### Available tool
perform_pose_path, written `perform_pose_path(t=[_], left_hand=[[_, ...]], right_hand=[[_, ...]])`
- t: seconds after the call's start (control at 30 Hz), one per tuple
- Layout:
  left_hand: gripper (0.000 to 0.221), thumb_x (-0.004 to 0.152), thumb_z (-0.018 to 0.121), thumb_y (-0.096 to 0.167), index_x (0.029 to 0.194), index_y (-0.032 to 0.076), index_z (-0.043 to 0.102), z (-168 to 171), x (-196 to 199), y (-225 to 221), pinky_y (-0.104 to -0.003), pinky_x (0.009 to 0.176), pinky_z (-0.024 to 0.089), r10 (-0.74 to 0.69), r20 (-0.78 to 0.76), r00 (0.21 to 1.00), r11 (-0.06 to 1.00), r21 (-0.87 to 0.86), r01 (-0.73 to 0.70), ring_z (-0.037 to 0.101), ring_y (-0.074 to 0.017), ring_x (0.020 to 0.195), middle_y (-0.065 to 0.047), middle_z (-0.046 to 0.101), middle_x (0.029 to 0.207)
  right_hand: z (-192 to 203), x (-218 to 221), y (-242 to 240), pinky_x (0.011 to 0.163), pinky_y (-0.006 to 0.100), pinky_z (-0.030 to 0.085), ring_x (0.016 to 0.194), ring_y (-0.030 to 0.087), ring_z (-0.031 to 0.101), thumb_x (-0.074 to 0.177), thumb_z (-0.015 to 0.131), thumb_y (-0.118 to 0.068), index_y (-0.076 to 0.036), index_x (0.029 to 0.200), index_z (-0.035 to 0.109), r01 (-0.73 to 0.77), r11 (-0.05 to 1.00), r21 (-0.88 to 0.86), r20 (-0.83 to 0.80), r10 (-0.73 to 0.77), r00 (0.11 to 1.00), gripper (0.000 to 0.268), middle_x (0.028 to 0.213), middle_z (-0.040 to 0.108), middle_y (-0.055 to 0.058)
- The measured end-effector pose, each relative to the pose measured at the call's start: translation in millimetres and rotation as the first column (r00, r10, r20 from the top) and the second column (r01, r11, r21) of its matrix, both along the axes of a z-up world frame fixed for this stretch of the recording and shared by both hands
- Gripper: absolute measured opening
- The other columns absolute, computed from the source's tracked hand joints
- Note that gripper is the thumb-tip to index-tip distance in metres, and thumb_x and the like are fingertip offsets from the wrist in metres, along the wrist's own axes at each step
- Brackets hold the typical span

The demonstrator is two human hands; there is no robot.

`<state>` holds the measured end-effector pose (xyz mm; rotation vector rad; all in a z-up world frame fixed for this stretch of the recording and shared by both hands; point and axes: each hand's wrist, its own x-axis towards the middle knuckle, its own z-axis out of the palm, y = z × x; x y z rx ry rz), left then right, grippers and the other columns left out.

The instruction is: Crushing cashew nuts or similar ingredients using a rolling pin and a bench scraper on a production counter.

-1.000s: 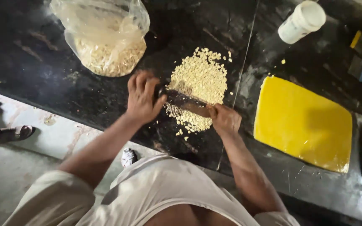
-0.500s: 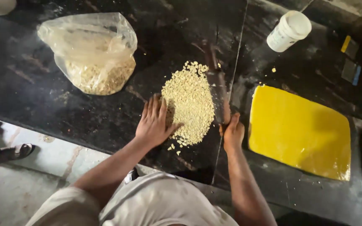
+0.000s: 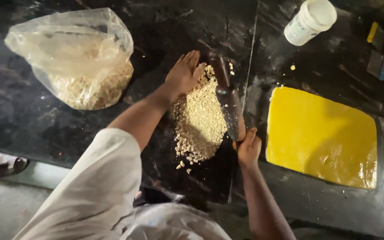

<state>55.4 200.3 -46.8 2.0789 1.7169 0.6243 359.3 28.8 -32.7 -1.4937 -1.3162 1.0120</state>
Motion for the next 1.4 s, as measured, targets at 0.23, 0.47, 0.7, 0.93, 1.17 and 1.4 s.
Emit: perform_pose_path(t=[0.23,0.47,0.7,0.93,1.17,1.4], left_hand=[[0.067,0.106,0.012,0.056,0.161,0.02,0.024,22,47,75,-0.044,0.128,0.004,-0.257,-0.082,0.963,0.956,-0.169,0.241,0.009,-0.0257,0.157,-0.003,0.018,0.169],[0.063,0.105,0.016,0.052,0.159,0.023,0.033,14,105,42,-0.048,0.127,0.001,-0.688,-0.201,0.697,0.725,-0.205,0.657,0.005,-0.03,0.158,-0.002,0.013,0.17],[0.063,0.102,0.02,0.058,0.149,0.024,0.047,64,75,-67,-0.048,0.125,0.009,-0.78,-0.019,0.625,0.594,-0.333,0.732,0.008,-0.0295,0.156,0.001,0.02,0.169],[0.053,0.111,0.03,0.059,0.151,0.031,0.051,74,46,-176,-0.048,0.131,0.015,-0.58,-0.32,0.749,0.766,0.099,0.635,0.019,-0.0326,0.161,-0.008,0.033,0.166],[0.091,0.09,0.052,0.069,0.162,0.023,0.02,68,66,-279,-0.064,0.121,0.005,-0.41,-0.343,0.845,0.912,-0.128,0.391,0.001,-0.0473,0.153,-0.02,0.008,0.168],[0.086,0.099,0.035,0.067,0.164,0.019,0.007,53,83,-189,-0.058,0.121,-0.005,-0.107,-0.421,0.901,0.988,0.059,0.145,-0.01,-0.0401,0.152,-0.015,-0.003,0.168]], right_hand=[[-76,53,3,0.055,0.034,0.046,0.061,0.021,0.058,0.115,0.036,-0.051,0.006,0.103,0.067,0.062,0.997,-0.043,-0.311,-0.072,0.948,0.066,0.08,0.067,0.013],[-100,77,-5,0.096,0.052,0.048,0.112,0.045,0.055,0.084,0.082,-0.022,0.015,0.151,0.03,-0.192,0.848,0.495,0.781,-0.336,0.527,0.092,0.135,0.06,0.028],[-82,52,7,0.057,0.034,0.049,0.063,0.024,0.058,0.117,0.037,-0.048,0.004,0.113,0.05,0.121,0.993,0.014,-0.359,-0.108,0.927,0.054,0.091,0.066,0.018],[-98,59,8,0.067,0.04,0.051,0.082,0.035,0.058,0.112,0.048,-0.049,0.015,0.144,0.043,0.312,0.931,-0.19,-0.383,-0.363,0.849,0.072,0.108,0.062,0.024],[-140,73,21,0.102,0.047,0.048,0.118,0.046,0.054,0.078,0.088,-0.018,0.011,0.156,0.026,-0.069,0.915,0.397,0.71,-0.258,0.656,0.104,0.132,0.054,0.032],[-103,41,32,0.056,0.034,0.055,0.104,0.026,0.057,0.091,0.068,-0.028,-0.002,0.162,0.031,0.195,0.975,-0.109,-0.51,-0.223,0.831,0.084,0.13,0.047,0.01]])
